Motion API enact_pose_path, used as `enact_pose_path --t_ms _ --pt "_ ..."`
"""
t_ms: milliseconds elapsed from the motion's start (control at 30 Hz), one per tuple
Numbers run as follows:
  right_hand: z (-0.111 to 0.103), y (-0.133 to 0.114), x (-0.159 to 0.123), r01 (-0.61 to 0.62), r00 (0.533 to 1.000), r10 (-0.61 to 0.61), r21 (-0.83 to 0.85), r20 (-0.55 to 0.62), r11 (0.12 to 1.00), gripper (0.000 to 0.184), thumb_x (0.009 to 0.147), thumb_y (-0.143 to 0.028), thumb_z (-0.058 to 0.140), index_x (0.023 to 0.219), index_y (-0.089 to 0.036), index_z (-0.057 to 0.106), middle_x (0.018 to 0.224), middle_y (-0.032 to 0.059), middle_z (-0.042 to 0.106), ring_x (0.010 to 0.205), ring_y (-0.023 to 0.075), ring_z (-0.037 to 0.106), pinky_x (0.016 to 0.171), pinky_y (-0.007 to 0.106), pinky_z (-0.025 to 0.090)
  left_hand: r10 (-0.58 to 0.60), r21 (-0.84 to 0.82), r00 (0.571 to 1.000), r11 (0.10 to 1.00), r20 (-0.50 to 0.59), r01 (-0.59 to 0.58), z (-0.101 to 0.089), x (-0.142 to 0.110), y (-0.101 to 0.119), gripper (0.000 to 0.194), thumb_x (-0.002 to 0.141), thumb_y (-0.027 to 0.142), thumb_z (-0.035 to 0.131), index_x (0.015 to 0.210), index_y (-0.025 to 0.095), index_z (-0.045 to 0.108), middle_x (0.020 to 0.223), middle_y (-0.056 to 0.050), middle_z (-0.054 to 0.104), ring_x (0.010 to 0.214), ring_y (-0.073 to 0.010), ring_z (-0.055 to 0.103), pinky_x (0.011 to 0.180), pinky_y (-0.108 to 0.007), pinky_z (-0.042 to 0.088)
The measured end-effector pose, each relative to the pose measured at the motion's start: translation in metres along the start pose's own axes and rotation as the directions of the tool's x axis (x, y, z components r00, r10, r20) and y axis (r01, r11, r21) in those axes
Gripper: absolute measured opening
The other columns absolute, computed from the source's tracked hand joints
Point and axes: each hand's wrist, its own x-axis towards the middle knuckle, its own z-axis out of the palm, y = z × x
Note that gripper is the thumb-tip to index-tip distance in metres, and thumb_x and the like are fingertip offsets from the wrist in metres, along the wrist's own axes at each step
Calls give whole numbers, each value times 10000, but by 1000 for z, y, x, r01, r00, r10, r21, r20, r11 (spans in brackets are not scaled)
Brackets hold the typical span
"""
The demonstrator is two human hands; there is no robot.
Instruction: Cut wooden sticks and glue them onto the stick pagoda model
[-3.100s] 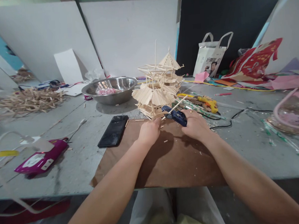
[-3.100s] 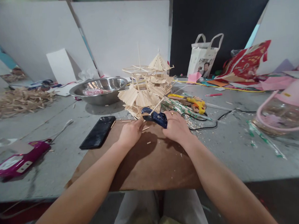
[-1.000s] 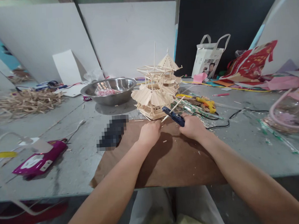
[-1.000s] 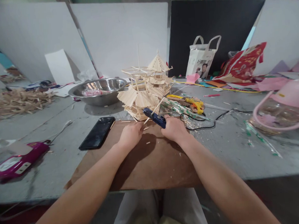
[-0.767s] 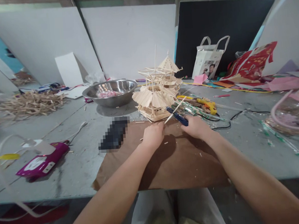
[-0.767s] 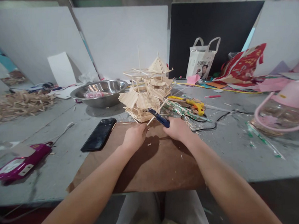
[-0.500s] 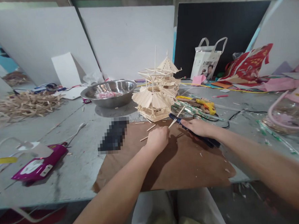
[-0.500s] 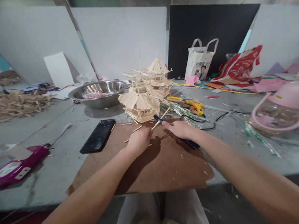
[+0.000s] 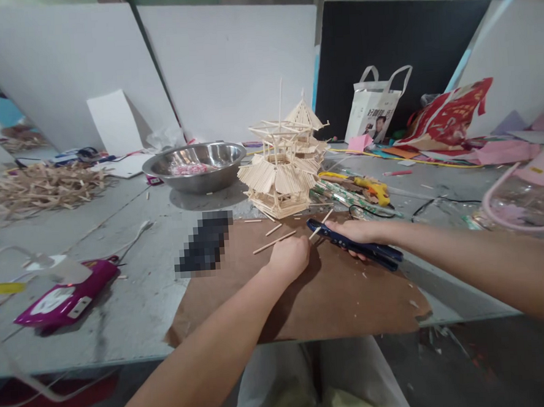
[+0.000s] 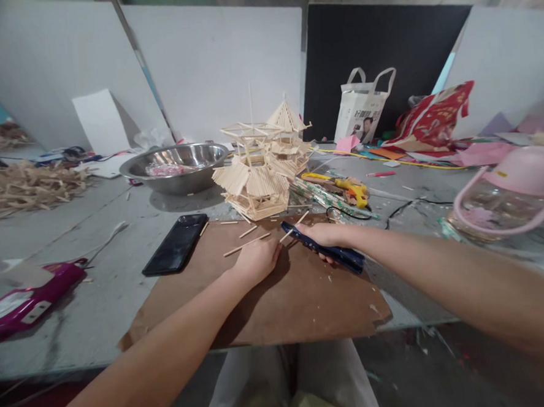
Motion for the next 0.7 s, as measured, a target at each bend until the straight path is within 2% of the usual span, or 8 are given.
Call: enact_pose_path --t_ms 200,567,700 --pt "2 -1 -1 -22 999 22 -24 -37 999 642 616 -731 121 585 -158 410 424 24 488 369 124 504 361 255 428 3 11 1000 1000 -1 -3 0 0 1 363 806 295 241 837 128 562 778 -120 604 766 -207 572 662 -314 409" --pt "3 -2 -4 13 997 -16 -37 -74 999 644 603 -739 144 570 -156 417 403 13 477 326 109 474 350 245 415 76 52 995 996 -62 -73 4 2 -3 335 802 266 250 782 135 557 714 -109 611 698 -214 584 599 -311 419" --pt "3 -2 -4 20 996 -23 -42 -84 999 644 615 -731 143 571 -152 423 412 18 488 316 107 471 353 244 409 64 42 997 997 -53 -62 4 2 -2 338 802 273 251 784 133 558 724 -111 612 707 -210 582 616 -310 419"
